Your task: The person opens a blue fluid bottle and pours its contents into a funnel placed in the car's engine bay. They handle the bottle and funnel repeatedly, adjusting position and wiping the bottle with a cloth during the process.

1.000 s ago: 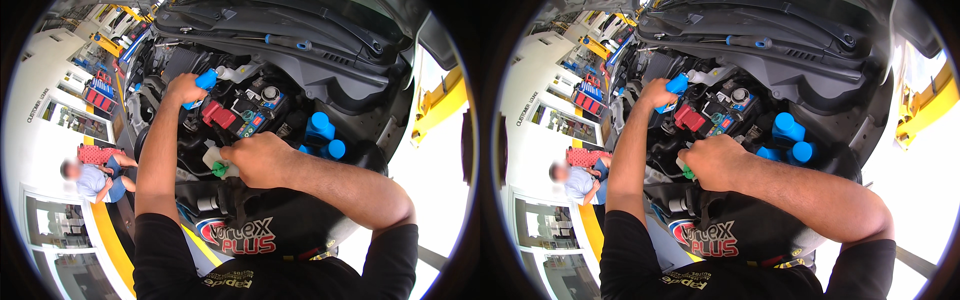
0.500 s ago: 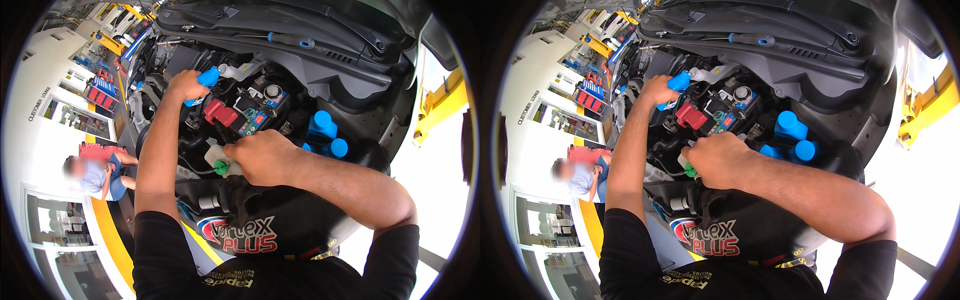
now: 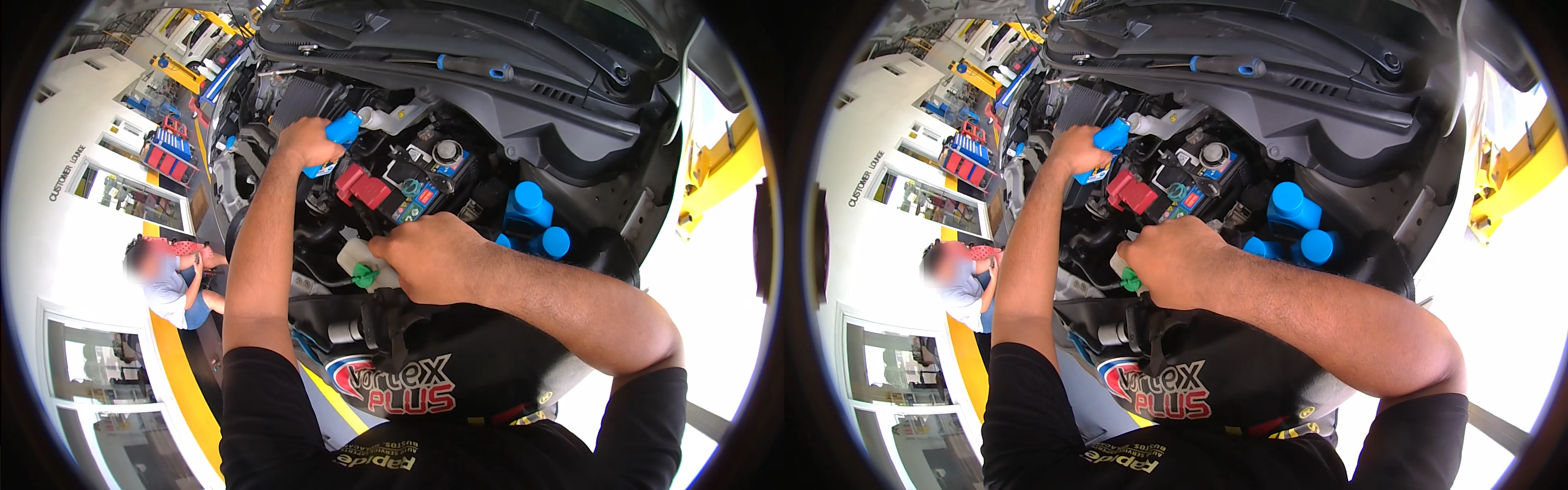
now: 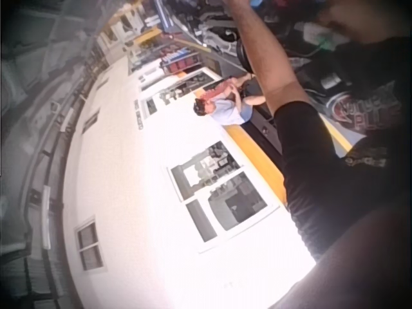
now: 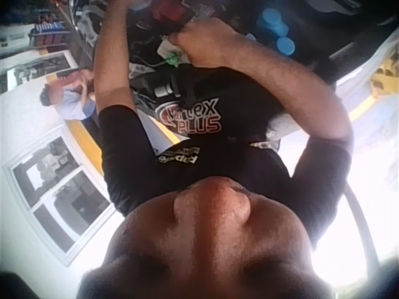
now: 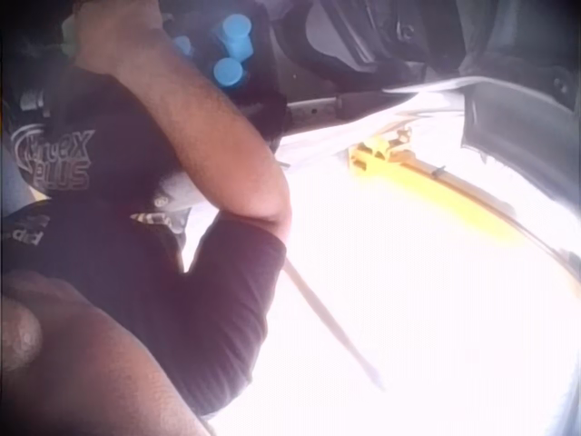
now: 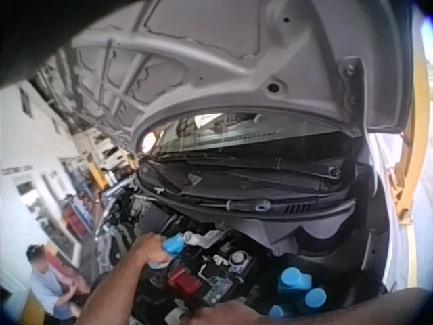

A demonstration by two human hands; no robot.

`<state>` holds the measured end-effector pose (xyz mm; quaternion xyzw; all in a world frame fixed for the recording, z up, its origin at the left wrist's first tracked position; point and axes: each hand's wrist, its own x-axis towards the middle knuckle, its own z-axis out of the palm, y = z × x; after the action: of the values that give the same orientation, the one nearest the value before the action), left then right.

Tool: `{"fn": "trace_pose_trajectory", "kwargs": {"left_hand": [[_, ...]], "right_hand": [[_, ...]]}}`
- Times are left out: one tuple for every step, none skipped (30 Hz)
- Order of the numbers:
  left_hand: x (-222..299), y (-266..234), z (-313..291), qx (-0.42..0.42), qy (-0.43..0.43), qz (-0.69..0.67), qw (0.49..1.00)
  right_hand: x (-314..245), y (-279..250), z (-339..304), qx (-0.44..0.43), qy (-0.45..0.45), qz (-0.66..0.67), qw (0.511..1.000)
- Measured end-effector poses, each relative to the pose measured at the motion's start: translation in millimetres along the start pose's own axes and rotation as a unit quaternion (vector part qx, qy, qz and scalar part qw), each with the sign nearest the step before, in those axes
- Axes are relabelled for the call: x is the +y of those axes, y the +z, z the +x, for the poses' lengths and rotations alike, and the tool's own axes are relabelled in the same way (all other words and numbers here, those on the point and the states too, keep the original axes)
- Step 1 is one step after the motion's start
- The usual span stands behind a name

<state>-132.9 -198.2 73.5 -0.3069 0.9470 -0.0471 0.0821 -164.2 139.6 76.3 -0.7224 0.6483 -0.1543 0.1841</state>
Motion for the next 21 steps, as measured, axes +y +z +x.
{"fn": "trace_pose_trajectory", "kwargs": {"left_hand": [[-1,2,-1,0.015,0.001,-0.006,1.000],[-3,5,-2,0.031,0.001,-0.011,0.999],[-3,6,-4,0.046,0.002,-0.017,0.999],[-3,6,-5,0.045,0.004,-0.018,0.999],[-2,6,-5,0.045,0.006,-0.018,0.999],[-1,5,-6,0.045,0.007,-0.019,0.999],[1,3,-7,0.041,0.006,-0.018,0.999],[3,2,-8,0.038,0.005,-0.017,0.999],[3,1,-8,0.033,0.003,-0.016,0.999],[2,1,-8,0.036,0.004,-0.015,0.999],[1,2,-8,0.039,0.006,-0.013,0.999],[1,2,-8,0.042,0.008,-0.011,0.999],[1,1,-8,0.044,0.008,-0.011,0.999],[2,1,-9,0.046,0.008,-0.012,0.999],[3,1,-9,0.047,0.007,-0.012,0.999],[3,1,-9,0.047,0.012,-0.001,0.999],[3,0,-8,0.048,0.017,0.009,0.999],[4,-2,-8,0.048,0.022,0.020,0.998],[4,-3,-8,0.045,0.021,0.022,0.999],[5,-4,-8,0.041,0.019,0.025,0.999],[6,-5,-8,0.038,0.017,0.027,0.999]], "right_hand": [[0,0,0,0.001,0.000,0.001,1.000],[0,-1,0,0.000,0.001,-0.001,1.000],[-1,-1,0,-0.002,0.002,-0.003,1.000],[-1,-1,0,-0.005,0.003,-0.005,1.000],[-1,-1,0,-0.004,0.004,-0.004,1.000],[0,-1,0,-0.004,0.004,-0.004,1.000],[1,-1,0,-0.003,0.004,-0.005,1.000],[1,-1,0,-0.006,0.006,-0.004,1.000],[0,-2,0,-0.008,0.005,-0.002,1.000],[0,-2,0,-0.011,0.005,-0.001,1.000],[0,-2,0,-0.010,0.004,0.000,1.000],[0,-2,0,-0.008,0.003,0.000,1.000],[0,-2,0,-0.006,0.002,0.000,1.000],[1,-2,0,-0.002,0.001,0.002,1.000],[1,-1,0,0.002,0.001,0.004,1.000],[2,0,0,0.006,0.000,0.006,1.000],[2,0,-1,0.005,0.002,0.005,1.000],[1,-1,-1,0.004,0.004,0.003,1.000],[1,-1,-1,0.003,0.006,0.001,1.000],[1,-2,-2,0.003,0.009,0.002,1.000],[1,-2,-2,0.002,0.011,0.003,1.000]]}}
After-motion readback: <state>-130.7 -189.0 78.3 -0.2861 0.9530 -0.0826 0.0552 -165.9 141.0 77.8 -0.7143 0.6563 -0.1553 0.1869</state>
